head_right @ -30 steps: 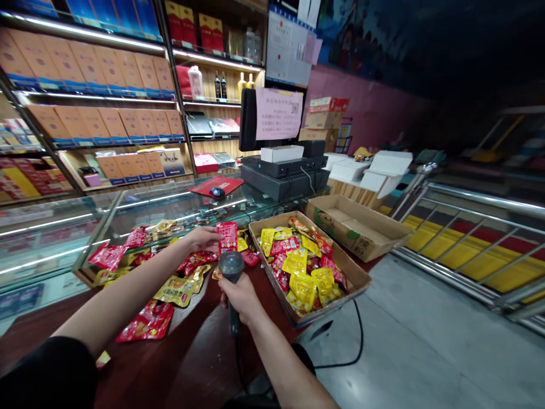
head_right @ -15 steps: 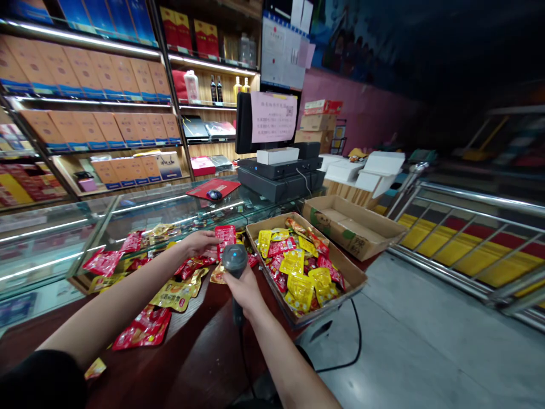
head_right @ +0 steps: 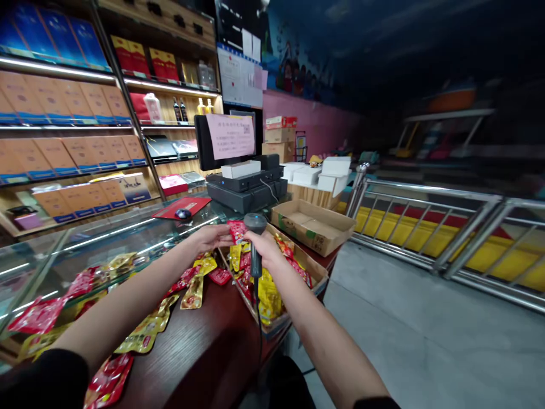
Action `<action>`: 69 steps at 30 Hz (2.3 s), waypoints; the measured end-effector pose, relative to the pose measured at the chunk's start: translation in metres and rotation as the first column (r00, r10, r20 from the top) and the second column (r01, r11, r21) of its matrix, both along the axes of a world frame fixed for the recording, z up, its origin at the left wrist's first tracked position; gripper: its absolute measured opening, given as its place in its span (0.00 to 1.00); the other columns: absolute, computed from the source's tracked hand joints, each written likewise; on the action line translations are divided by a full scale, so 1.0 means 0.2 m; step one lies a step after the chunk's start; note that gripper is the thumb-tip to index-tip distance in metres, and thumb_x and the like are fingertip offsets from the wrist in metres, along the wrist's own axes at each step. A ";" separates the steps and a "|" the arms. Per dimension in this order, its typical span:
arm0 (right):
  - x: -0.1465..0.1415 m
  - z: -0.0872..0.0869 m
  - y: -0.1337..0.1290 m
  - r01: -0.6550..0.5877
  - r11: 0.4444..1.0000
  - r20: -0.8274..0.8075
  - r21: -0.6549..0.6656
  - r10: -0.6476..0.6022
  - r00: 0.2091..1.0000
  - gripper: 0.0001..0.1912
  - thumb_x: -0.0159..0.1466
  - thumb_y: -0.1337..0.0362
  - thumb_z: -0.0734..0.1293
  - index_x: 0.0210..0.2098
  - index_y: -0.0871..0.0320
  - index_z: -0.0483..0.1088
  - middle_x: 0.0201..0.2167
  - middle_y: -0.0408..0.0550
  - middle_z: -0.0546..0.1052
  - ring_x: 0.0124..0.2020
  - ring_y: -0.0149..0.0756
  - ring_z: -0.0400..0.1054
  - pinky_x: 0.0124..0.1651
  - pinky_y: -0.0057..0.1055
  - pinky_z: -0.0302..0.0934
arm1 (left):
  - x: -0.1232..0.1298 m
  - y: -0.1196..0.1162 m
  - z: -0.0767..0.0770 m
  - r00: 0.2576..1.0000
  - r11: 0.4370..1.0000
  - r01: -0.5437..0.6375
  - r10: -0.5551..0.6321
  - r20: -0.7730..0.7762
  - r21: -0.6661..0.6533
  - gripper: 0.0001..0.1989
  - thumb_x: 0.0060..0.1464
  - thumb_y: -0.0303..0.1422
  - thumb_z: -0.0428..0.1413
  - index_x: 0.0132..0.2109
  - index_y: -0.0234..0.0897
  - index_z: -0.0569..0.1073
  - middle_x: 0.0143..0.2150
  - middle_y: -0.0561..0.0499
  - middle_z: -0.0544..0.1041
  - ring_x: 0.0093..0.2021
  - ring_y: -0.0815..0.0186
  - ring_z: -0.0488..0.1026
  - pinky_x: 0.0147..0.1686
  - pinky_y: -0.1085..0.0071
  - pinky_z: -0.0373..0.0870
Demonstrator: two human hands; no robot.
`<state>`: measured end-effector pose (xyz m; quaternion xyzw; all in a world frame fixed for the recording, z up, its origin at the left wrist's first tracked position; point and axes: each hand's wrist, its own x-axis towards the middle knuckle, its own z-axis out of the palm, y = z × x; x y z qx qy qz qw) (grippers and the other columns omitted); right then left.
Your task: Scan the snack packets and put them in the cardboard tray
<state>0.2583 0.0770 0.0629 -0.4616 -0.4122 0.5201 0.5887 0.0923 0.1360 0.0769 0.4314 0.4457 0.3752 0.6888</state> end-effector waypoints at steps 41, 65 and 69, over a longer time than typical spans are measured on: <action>-0.71 -0.51 -0.20 -0.404 0.878 -0.157 -0.257 0.375 0.914 0.12 0.46 0.67 0.68 0.32 0.59 0.74 0.29 0.45 0.78 0.34 0.35 0.71 0.38 0.30 0.63 | -0.65 -0.54 -0.60 0.922 0.934 -0.336 0.352 -0.159 0.119 0.27 0.38 0.37 0.67 0.48 0.33 0.76 0.49 0.42 0.76 0.40 0.63 0.75 0.29 0.77 0.69; -0.57 -0.36 -0.34 -0.357 0.929 0.124 -0.099 0.368 0.922 0.11 0.48 0.68 0.67 0.32 0.59 0.74 0.30 0.43 0.77 0.37 0.37 0.69 0.43 0.31 0.59 | -0.63 -0.51 -0.67 0.963 0.967 -0.254 0.250 0.096 0.030 0.21 0.38 0.35 0.68 0.41 0.34 0.74 0.41 0.45 0.78 0.35 0.63 0.77 0.34 0.66 0.76; -0.53 -0.36 -0.36 -0.329 0.942 0.191 -0.060 0.334 0.923 0.10 0.49 0.68 0.68 0.33 0.59 0.74 0.31 0.44 0.78 0.40 0.39 0.69 0.46 0.33 0.60 | -0.64 -0.40 -0.58 0.961 0.960 -0.274 0.271 0.054 0.056 0.22 0.35 0.35 0.69 0.39 0.34 0.74 0.38 0.46 0.79 0.34 0.62 0.77 0.32 0.67 0.76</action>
